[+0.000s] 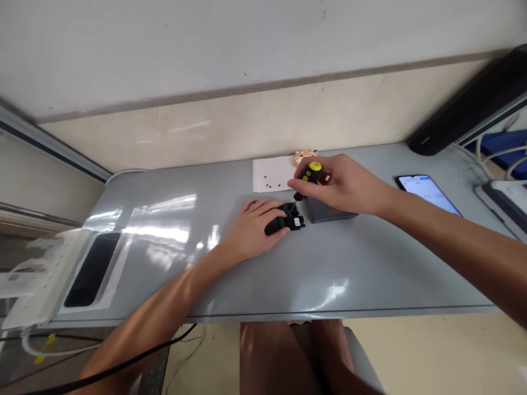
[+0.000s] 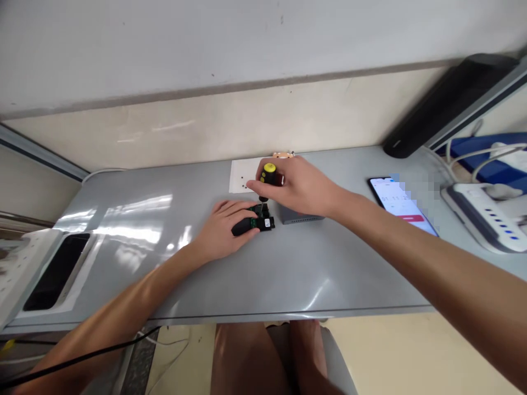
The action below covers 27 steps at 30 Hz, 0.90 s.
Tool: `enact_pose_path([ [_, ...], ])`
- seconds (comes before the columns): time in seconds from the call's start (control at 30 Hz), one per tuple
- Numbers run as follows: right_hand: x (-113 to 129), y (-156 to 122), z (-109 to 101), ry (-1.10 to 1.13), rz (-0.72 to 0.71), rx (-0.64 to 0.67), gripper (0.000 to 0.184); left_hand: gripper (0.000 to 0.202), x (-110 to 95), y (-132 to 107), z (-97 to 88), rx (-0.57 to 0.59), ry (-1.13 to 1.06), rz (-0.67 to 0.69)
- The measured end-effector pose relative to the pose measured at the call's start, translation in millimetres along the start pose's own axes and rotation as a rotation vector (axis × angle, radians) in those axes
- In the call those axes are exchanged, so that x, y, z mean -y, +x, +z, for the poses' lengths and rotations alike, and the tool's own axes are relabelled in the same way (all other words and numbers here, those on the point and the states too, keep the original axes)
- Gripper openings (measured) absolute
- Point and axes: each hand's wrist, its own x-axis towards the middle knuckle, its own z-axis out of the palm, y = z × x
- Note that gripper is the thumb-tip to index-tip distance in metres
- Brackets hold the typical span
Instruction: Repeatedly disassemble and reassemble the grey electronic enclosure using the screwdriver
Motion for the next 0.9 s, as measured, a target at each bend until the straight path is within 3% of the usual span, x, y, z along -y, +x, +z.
enact_pose_path([
  [0.13, -4.2, 5.3, 7.0, 0.052, 0.002, -0.046, 0.038, 0.020, 2.0, 0.4, -0.6, 0.019, -0.017, -0.002],
  [0.3, -5.4, 10.3, 10.3, 0.077, 0.010, -0.014, 0.036, 0.024, 6.2, 0.7, -1.7, 0.017, -0.044, 0.013],
  [0.73, -0.8, 14.6, -8.5, -0.034, 0.063, 0.095, 0.035, 0.027, 9.0, -0.7, -1.2, 0.046, -0.061, 0.006],
  [0.9, 7.2, 4.6, -3.8, -0.096, 0.016, 0.025, 0.036, 0.026, 7.7, -0.4, -2.0, 0.060, -0.055, 0.004],
])
